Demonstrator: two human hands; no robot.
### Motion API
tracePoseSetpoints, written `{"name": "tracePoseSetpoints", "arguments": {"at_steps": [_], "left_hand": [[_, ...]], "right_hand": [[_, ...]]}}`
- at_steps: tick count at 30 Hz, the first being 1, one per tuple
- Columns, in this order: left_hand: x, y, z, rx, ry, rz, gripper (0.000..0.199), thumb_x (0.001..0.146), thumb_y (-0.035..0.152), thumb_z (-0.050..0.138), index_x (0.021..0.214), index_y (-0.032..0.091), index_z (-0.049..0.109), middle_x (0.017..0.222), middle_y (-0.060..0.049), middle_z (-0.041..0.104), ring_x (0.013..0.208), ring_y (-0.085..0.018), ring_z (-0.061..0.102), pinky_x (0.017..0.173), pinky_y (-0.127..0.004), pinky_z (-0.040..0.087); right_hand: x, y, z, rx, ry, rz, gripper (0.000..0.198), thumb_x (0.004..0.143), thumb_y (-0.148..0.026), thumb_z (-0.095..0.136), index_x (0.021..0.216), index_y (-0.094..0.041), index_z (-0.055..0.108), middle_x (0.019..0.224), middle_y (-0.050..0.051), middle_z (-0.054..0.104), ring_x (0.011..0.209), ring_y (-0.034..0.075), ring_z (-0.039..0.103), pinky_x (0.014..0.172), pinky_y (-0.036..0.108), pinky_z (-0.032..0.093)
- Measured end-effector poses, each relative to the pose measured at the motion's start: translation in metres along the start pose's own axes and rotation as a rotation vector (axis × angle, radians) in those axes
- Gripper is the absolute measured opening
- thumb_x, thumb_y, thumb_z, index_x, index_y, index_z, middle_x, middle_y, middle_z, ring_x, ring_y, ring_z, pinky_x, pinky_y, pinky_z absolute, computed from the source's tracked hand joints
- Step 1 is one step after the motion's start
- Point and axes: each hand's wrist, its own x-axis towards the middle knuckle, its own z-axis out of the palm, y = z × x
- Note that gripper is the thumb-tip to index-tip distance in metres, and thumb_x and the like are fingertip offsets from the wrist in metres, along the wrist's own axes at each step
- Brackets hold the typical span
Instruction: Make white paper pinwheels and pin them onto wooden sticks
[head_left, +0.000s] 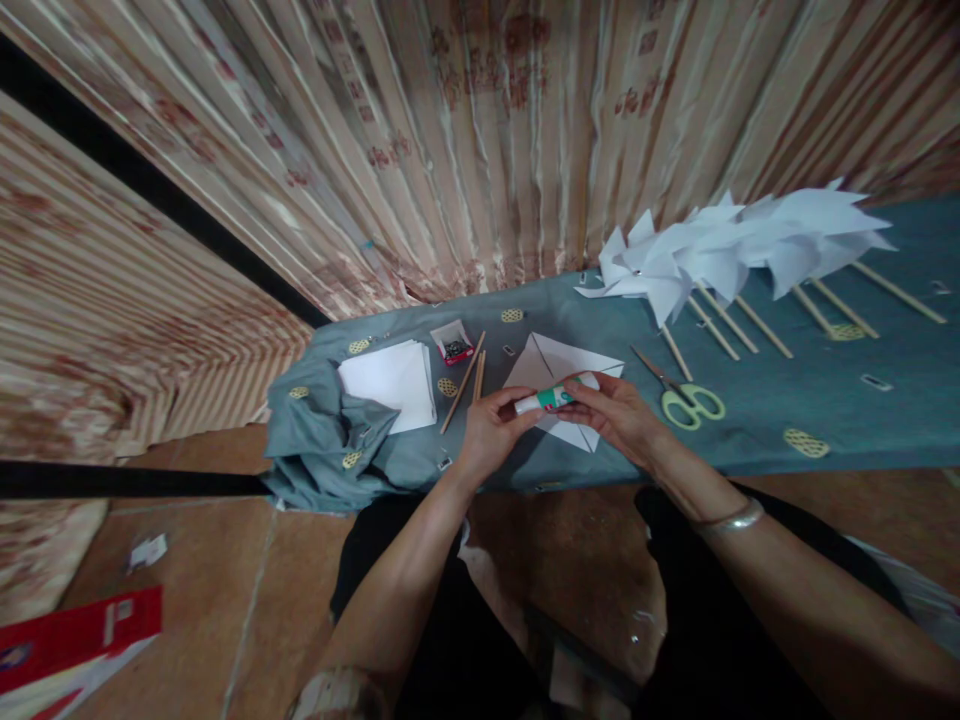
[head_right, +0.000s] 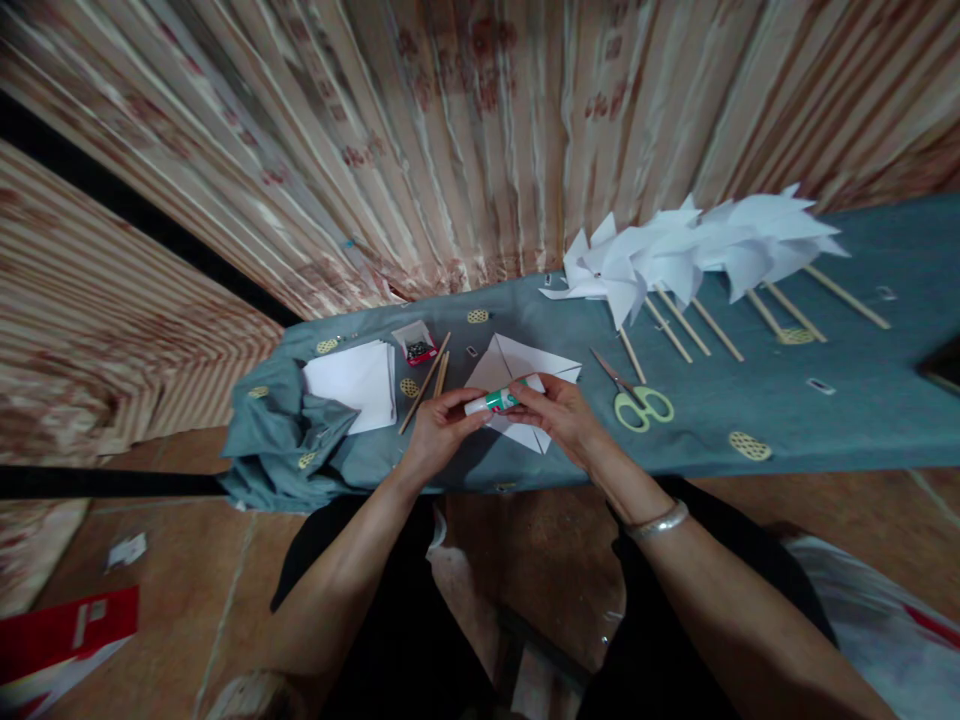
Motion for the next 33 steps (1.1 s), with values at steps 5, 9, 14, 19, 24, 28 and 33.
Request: {"name": "tracePoseSetpoints", "arguments": {"at_steps": [5, 9, 14, 19, 24, 28, 33], "left_hand": [[-0.006, -0.004, -0.008, 0.138, 0.042, 0.036, 0.027, 0.066, 0.033, 0.083, 0.088, 0.019, 0.078, 0.087, -0.005, 0.076, 0.079, -0.02, 0.067, 0.077, -0.031, 0.052], [-0.004, 0.003, -0.037, 0.237, 0.201, 0.09, 0.026, 0.067, 0.035, 0.081, 0.086, 0.019, 0.077, 0.082, -0.003, 0.074, 0.074, -0.019, 0.066, 0.071, -0.029, 0.05], [-0.007, 0.021, -0.092, 0.824, 0.4, 0.159, 0.021, 0.077, 0.029, 0.071, 0.094, 0.019, 0.075, 0.092, -0.006, 0.076, 0.081, -0.022, 0.068, 0.077, -0.032, 0.05], [-0.016, 0.022, -0.109, 1.252, 0.376, 0.188, 0.02, 0.084, 0.026, 0.063, 0.1, 0.018, 0.071, 0.101, -0.011, 0.074, 0.094, -0.028, 0.068, 0.083, -0.035, 0.05], [-0.015, 0.02, -0.103, 1.418, 0.312, 0.187, 0.011, 0.084, 0.027, 0.063, 0.093, 0.02, 0.066, 0.09, -0.009, 0.07, 0.092, -0.027, 0.064, 0.081, -0.035, 0.049], [-0.015, 0.022, -0.101, 1.456, 0.27, 0.167, 0.01, 0.085, 0.03, 0.065, 0.088, 0.021, 0.064, 0.087, -0.008, 0.067, 0.088, -0.026, 0.063, 0.076, -0.034, 0.048], [-0.017, 0.024, -0.1, 1.44, 0.245, 0.144, 0.019, 0.084, 0.038, 0.07, 0.085, 0.021, 0.063, 0.084, -0.007, 0.064, 0.087, -0.026, 0.062, 0.075, -0.032, 0.047]], "right_hand": [[0.002, 0.008, 0.006, -0.078, -0.046, -0.024, 0.043, 0.052, -0.044, 0.094, 0.079, -0.016, 0.074, 0.074, 0.002, 0.077, 0.066, 0.013, 0.074, 0.065, 0.021, 0.063], [0.005, 0.007, 0.005, -0.106, -0.03, -0.039, 0.042, 0.058, -0.042, 0.093, 0.087, -0.017, 0.075, 0.083, 0.006, 0.08, 0.071, 0.015, 0.076, 0.067, 0.022, 0.062], [0.006, 0.003, 0.001, -0.174, 0.005, -0.046, 0.042, 0.06, -0.045, 0.092, 0.089, -0.019, 0.076, 0.087, 0.008, 0.08, 0.072, 0.015, 0.075, 0.066, 0.023, 0.06], [0.004, 0.004, 0.0, -0.191, -0.001, -0.045, 0.041, 0.06, -0.045, 0.092, 0.089, -0.018, 0.077, 0.087, 0.008, 0.08, 0.072, 0.015, 0.074, 0.066, 0.023, 0.059], [0.004, 0.005, 0.0, -0.185, -0.009, -0.031, 0.042, 0.061, -0.044, 0.091, 0.089, -0.016, 0.077, 0.087, 0.009, 0.08, 0.071, 0.014, 0.074, 0.065, 0.021, 0.059], [0.003, 0.003, 0.0, -0.179, 0.0, -0.051, 0.042, 0.059, -0.045, 0.092, 0.086, -0.017, 0.077, 0.085, 0.008, 0.08, 0.069, 0.014, 0.074, 0.063, 0.02, 0.059], [0.001, -0.009, -0.006, -0.197, 0.031, -0.089, 0.045, 0.057, -0.05, 0.092, 0.085, -0.019, 0.077, 0.086, 0.007, 0.08, 0.07, 0.014, 0.073, 0.062, 0.02, 0.058]]}}
